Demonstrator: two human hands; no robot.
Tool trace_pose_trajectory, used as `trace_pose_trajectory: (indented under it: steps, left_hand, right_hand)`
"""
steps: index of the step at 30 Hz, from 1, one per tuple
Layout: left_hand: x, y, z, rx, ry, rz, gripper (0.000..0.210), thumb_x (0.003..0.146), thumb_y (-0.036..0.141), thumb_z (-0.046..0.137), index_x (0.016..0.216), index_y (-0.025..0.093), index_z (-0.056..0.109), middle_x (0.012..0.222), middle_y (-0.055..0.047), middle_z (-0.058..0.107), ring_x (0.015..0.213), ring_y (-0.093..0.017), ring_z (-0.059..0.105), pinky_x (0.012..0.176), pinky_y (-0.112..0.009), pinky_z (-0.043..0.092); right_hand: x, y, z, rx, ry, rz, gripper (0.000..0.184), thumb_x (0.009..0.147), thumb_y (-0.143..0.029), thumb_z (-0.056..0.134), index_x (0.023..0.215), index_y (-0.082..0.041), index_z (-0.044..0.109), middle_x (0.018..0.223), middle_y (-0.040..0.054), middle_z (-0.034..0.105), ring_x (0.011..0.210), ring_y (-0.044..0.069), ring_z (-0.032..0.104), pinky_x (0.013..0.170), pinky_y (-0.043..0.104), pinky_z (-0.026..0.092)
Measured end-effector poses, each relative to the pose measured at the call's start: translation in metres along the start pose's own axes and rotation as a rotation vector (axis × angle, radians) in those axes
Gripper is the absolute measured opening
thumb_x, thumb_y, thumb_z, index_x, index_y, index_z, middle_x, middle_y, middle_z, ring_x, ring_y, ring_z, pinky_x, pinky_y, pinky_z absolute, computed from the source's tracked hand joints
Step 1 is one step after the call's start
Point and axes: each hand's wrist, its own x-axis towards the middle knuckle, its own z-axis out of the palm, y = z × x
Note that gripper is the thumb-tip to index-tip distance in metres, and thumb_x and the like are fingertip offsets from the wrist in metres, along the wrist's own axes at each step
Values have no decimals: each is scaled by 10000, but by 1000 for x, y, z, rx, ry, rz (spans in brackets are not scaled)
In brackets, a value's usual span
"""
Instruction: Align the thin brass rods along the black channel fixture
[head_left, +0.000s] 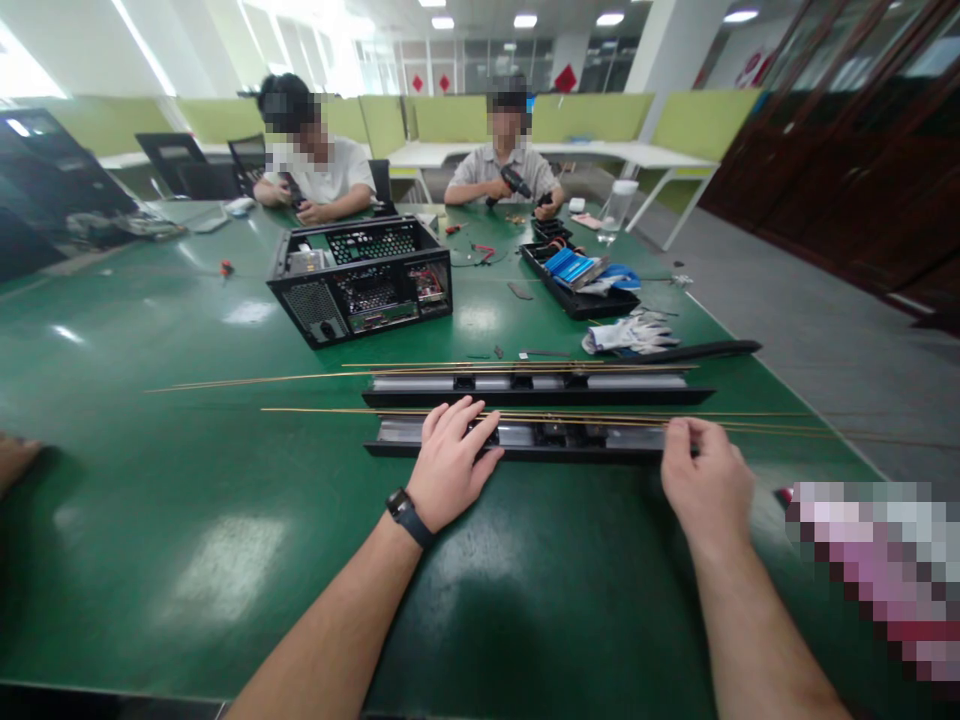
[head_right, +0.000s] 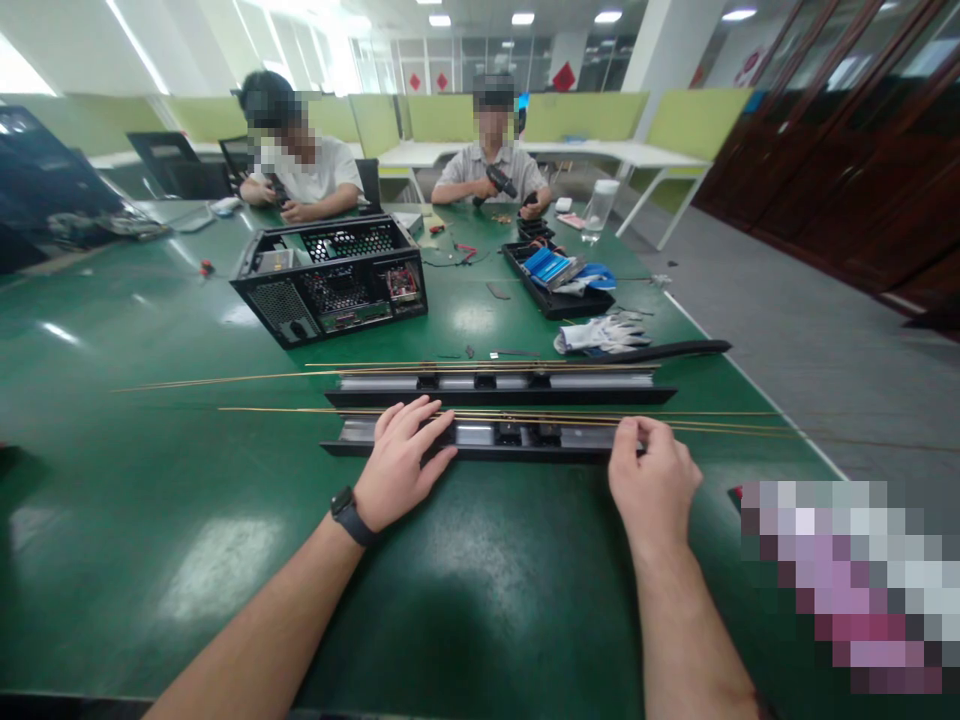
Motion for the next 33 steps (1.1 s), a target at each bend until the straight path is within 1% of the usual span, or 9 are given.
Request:
trace_pose_trajectory:
  steps: [4,10,14,16,19,23,28,33]
  left_hand:
    - [0,0,1,-4,3,7,408,1052,315,681,1451,226,672,1523,-149,678,1502,-340,572,1284,-589,385]
    - [0,1,1,-9,0,-1,420,1049,308,686,1463,245,672,1533,-145,671,1513,-337,562,1294,-588,375]
    - [0,1,0,-5,-8,1,434,1048,311,688,1475,238,665,1539,-147,666,1522,-338,552,1295,-591,374]
    - [0,1,0,-3,-14,2,435,1051,314,683,1480,244,662,1548,-145,660,1528,-336,547,1296,-591,374]
    - [0,1,0,-1,-18,-2,432,1053,316,679,1481,259,661,1554,-141,656,1532,-335,543,1298,-590,371]
    - [0,1,0,-1,-15,2,427,1054,313,678,1474,243,664,1551,-148,656,1530,-335,545,1297,-584,369]
    - [0,1,-1,4,-20,1,429,1057,318,677,1479,246,660,1558,-143,651,1532,-331,542,1291,-582,377]
    - [0,1,0,3,-21,-8,427,1055,316,673,1478,258,663,1562,-143,645,1539,-335,533,1292,-591,378]
  right_hand:
    - [-2,-2,0,11,-9,-31,483,991,-574,442,1093,-207,740,978,148,765,979,321,681,938,470,514]
    - [-5,-7,-3,-6,-23,-57,474,987,-575,439,1058,-216,742,975,141,775,996,327,692,989,493,505]
    - [-5,-10,-3,9,-42,-69,483,970,-581,446,1061,-215,748,995,144,779,1010,329,687,995,492,503]
    - [-4,-10,-4,0,-43,-44,485,964,-574,446,1070,-209,748,997,150,775,1016,332,679,996,494,499]
    - [-1,-12,-6,-52,-42,44,505,976,-548,412,1109,-189,742,1022,171,768,1028,336,670,1007,498,493]
    - [2,-15,-10,-94,-57,152,519,982,-529,390,1160,-177,727,1102,192,765,1108,353,675,1055,507,484]
    - [3,-18,-13,-93,-60,186,514,985,-519,393,1183,-176,721,1151,201,769,1169,383,668,1078,528,476]
    - [4,-14,-13,-66,-66,174,515,995,-527,403,1178,-171,728,1151,227,757,1132,388,661,1028,536,480]
